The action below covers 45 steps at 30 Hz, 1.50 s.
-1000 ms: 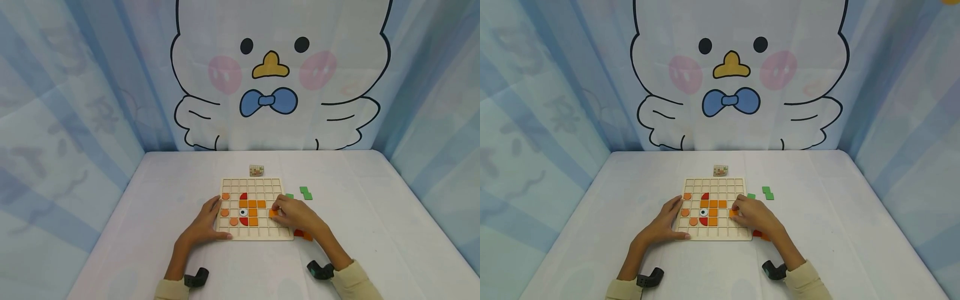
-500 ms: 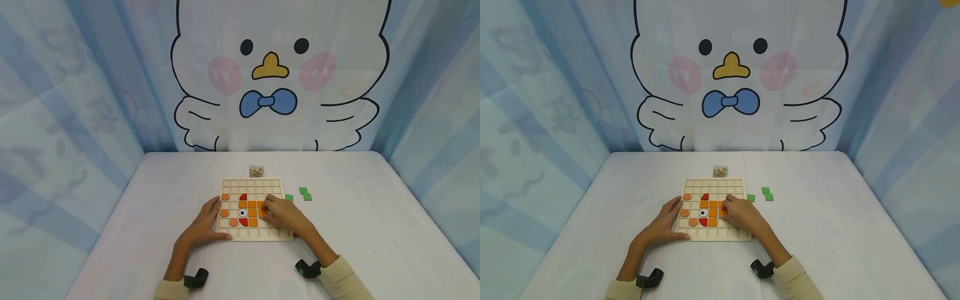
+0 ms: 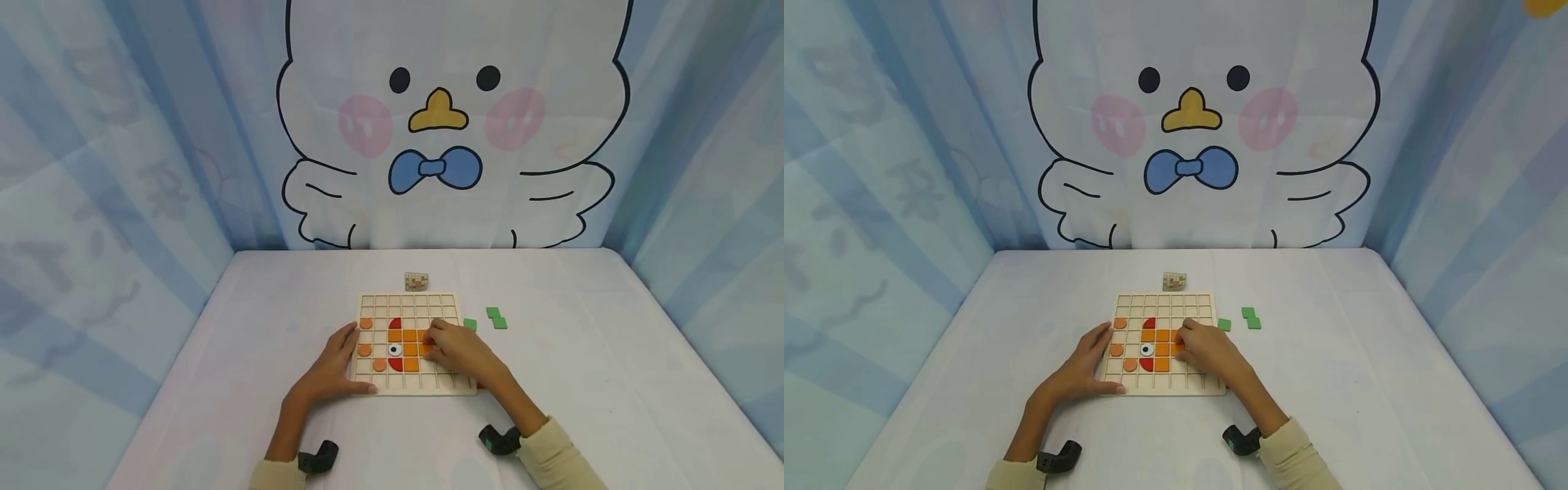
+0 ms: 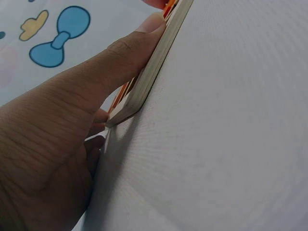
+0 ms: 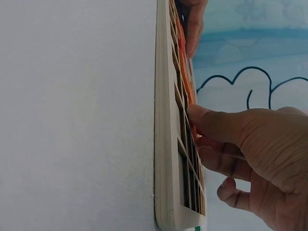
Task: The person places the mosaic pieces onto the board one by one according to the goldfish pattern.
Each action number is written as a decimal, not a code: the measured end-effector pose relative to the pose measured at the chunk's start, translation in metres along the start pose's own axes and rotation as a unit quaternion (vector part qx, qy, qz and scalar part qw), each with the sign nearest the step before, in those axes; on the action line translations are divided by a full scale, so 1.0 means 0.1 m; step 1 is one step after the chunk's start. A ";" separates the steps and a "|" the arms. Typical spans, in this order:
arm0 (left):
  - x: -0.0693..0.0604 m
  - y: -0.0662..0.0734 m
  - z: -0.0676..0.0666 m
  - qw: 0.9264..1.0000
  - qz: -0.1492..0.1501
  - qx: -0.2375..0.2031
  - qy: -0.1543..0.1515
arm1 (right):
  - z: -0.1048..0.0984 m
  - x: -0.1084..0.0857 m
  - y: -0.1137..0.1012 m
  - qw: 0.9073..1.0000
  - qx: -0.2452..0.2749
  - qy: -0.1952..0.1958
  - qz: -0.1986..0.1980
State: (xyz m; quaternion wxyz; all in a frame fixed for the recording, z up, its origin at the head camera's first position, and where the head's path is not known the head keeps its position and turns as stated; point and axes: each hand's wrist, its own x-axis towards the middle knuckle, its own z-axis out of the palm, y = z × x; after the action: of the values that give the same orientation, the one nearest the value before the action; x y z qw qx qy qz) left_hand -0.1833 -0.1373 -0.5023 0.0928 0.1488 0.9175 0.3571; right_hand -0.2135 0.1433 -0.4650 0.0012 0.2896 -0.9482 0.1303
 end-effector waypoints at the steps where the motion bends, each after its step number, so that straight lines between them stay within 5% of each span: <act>1: 0.00 0.00 0.00 1.000 0.000 0.002 0.001 | 0.01 0.00 0.00 1.000 0.000 0.000 -0.001; 36: 0.01 0.00 0.00 1.000 -0.002 0.010 0.003 | -0.07 -0.07 0.08 1.000 0.002 0.019 -0.005; 45: 0.00 0.00 -0.01 1.000 -0.008 0.006 0.000 | -0.16 -0.22 0.18 0.999 0.006 0.006 0.043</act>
State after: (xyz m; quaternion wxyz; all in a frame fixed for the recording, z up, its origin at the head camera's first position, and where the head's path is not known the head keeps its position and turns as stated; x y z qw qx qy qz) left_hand -0.1833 -0.1373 -0.5016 0.0952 0.1419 0.9207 0.3510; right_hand -0.2063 0.1731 -0.4555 -0.0008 0.2476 -0.9590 0.1377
